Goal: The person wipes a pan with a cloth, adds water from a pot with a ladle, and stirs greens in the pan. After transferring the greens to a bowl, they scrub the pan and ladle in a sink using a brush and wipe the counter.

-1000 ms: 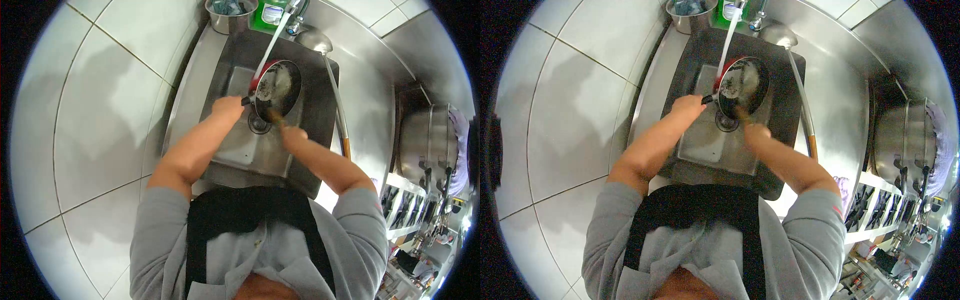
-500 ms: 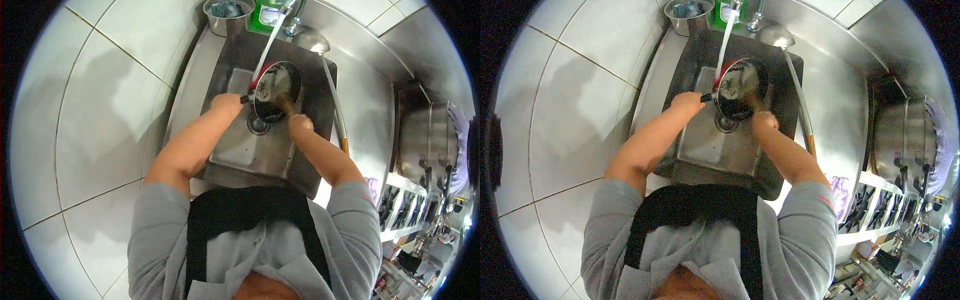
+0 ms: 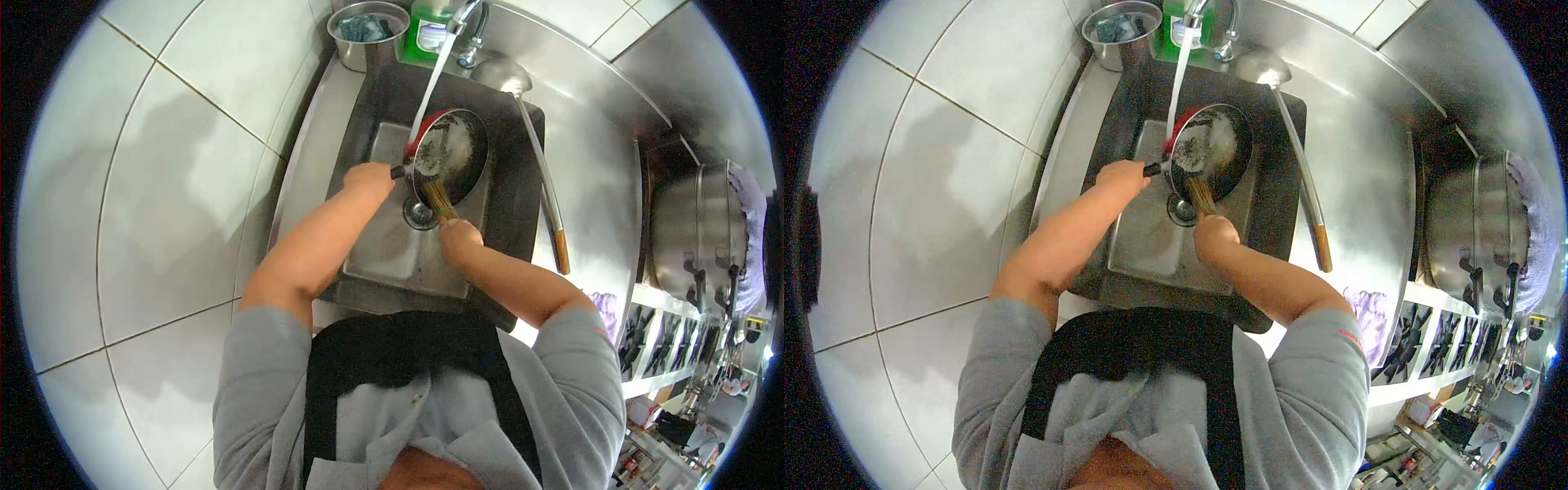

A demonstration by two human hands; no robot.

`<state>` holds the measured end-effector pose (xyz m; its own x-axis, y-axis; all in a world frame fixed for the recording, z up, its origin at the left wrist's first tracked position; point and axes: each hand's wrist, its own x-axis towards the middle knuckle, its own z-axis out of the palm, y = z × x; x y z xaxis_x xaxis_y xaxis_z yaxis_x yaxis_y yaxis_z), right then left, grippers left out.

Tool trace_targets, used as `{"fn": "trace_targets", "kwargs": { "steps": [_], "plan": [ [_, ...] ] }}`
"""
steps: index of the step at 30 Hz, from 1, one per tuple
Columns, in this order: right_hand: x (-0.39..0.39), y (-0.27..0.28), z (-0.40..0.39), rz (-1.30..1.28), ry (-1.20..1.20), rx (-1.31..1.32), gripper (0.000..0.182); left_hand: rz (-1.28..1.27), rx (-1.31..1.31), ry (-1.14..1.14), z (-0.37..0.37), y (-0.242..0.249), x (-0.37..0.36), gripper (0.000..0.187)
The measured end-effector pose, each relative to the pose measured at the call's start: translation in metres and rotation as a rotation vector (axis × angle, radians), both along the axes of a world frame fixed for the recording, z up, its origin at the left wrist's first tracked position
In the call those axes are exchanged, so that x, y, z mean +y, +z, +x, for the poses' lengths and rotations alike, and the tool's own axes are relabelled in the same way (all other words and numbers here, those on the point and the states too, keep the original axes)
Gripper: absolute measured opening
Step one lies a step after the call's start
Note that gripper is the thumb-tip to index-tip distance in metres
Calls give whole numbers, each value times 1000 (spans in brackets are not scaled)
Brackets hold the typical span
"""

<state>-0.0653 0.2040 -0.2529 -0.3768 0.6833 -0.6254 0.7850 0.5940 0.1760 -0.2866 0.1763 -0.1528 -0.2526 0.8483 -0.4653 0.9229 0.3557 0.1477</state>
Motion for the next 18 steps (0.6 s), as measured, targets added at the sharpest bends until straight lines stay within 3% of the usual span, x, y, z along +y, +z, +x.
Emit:
{"fn": "trace_targets", "kwargs": {
  "steps": [2, 4, 7, 9, 10, 12, 13, 14, 16, 18],
  "plan": [
    [10, -2, 11, -8, 97, -27, 48, -22, -11, -8, 0, -10, 1, 30],
    [48, 14, 19, 246, -230, 15, 43, -6, -9, 5, 7, -5, -1, 30],
    [25, -4, 22, 291, -107, 2, 45, -12, 9, 4, 4, -11, -4, 31],
    [-16, -7, 15, 188, 232, -33, 78, -7, 25, -14, -3, -10, 7, 31],
    [-9, -7, 14, 186, 230, -33, 78, -29, 0, 3, -5, -8, 9, 32],
    [26, -5, 10, 126, 110, -158, 41, -53, -29, 19, 0, -11, 9, 33],
    [53, 21, 2, 88, -29, -326, 66, -37, 2, 13, 1, -14, 11, 34],
    [75, 17, 7, 285, -141, -216, 73, -33, 33, 5, 1, -17, 9, 34],
    [60, 5, 14, 268, -29, -265, 78, -58, 24, 14, 3, -17, 1, 34],
    [20, -6, 19, 32, -70, -195, 78, -31, 24, 29, -2, -7, 14, 34]
  ]
}}
